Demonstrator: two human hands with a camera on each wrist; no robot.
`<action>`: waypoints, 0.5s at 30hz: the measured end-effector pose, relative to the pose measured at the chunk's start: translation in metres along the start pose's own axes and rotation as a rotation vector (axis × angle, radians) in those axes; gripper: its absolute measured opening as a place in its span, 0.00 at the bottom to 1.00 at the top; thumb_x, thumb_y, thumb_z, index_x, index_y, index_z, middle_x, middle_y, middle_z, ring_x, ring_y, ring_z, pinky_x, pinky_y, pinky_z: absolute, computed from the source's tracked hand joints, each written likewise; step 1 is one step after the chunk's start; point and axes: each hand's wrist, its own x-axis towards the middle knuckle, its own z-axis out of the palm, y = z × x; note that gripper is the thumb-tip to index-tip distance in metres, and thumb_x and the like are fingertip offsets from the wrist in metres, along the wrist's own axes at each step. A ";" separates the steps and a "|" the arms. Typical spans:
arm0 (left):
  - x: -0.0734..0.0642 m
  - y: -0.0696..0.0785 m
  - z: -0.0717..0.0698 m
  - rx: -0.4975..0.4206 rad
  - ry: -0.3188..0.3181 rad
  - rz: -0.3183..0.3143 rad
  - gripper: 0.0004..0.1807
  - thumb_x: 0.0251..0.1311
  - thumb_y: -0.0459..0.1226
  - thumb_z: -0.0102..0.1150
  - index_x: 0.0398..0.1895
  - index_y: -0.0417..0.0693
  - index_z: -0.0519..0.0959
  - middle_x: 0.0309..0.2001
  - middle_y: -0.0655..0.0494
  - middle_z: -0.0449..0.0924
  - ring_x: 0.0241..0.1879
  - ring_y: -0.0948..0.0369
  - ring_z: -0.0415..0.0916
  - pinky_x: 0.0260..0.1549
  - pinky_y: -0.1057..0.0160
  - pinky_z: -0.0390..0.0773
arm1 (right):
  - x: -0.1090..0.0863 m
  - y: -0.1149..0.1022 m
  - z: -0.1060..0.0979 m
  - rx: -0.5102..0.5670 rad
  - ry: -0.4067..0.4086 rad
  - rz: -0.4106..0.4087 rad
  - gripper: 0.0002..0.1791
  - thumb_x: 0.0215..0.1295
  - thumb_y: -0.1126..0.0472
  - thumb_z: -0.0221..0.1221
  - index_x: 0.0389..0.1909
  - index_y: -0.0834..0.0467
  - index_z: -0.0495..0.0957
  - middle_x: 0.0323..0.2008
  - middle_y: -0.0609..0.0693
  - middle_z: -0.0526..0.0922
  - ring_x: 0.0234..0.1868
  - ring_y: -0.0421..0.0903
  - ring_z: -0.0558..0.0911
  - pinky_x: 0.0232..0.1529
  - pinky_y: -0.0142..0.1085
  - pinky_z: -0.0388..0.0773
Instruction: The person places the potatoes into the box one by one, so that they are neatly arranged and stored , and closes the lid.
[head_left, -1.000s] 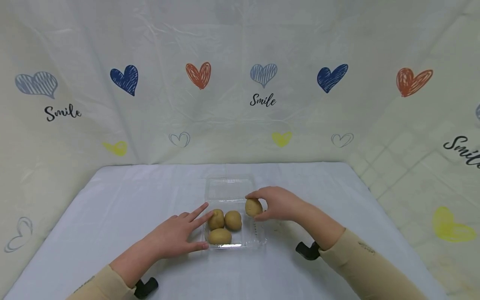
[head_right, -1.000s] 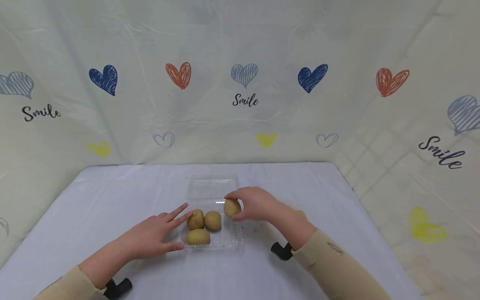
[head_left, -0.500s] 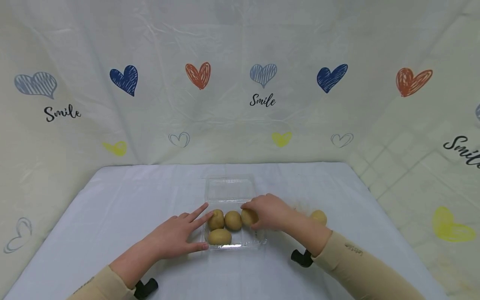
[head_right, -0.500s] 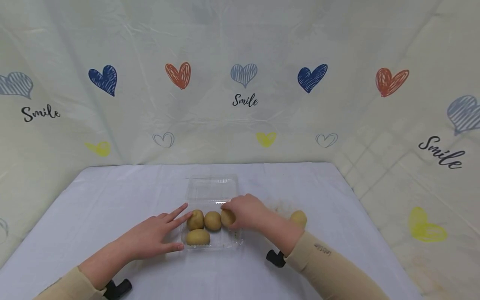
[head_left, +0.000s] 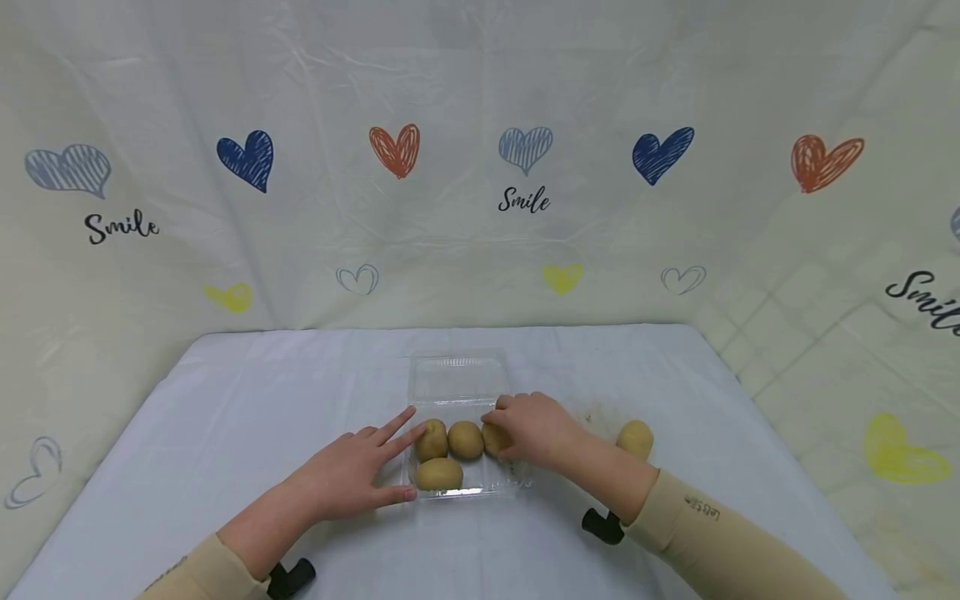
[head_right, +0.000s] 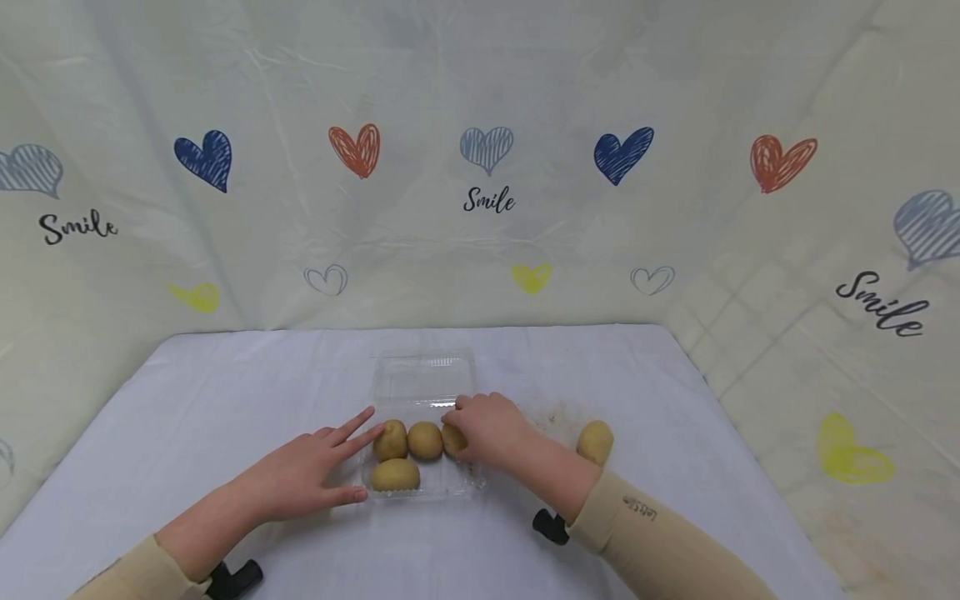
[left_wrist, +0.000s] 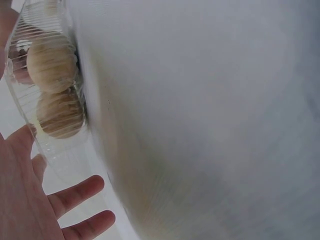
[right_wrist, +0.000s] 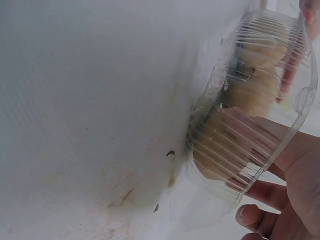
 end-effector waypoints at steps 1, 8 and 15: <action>0.000 0.000 0.000 -0.001 -0.001 -0.001 0.47 0.58 0.72 0.49 0.79 0.75 0.48 0.80 0.66 0.37 0.64 0.51 0.69 0.58 0.43 0.70 | 0.000 0.000 0.000 0.004 0.012 0.000 0.23 0.51 0.50 0.75 0.50 0.48 0.84 0.35 0.42 0.76 0.32 0.42 0.76 0.34 0.37 0.74; 0.000 0.001 -0.001 -0.009 -0.001 -0.001 0.47 0.58 0.72 0.49 0.79 0.74 0.49 0.80 0.65 0.38 0.64 0.50 0.69 0.58 0.42 0.70 | -0.001 0.002 0.001 0.040 0.040 -0.002 0.21 0.51 0.51 0.75 0.48 0.48 0.84 0.32 0.41 0.72 0.28 0.41 0.72 0.28 0.34 0.71; -0.001 0.002 -0.001 -0.007 0.003 0.007 0.46 0.59 0.71 0.49 0.79 0.73 0.50 0.80 0.64 0.39 0.64 0.50 0.69 0.58 0.42 0.70 | -0.003 0.005 -0.001 0.085 0.030 0.030 0.26 0.50 0.49 0.75 0.52 0.47 0.83 0.39 0.42 0.76 0.31 0.43 0.78 0.30 0.35 0.74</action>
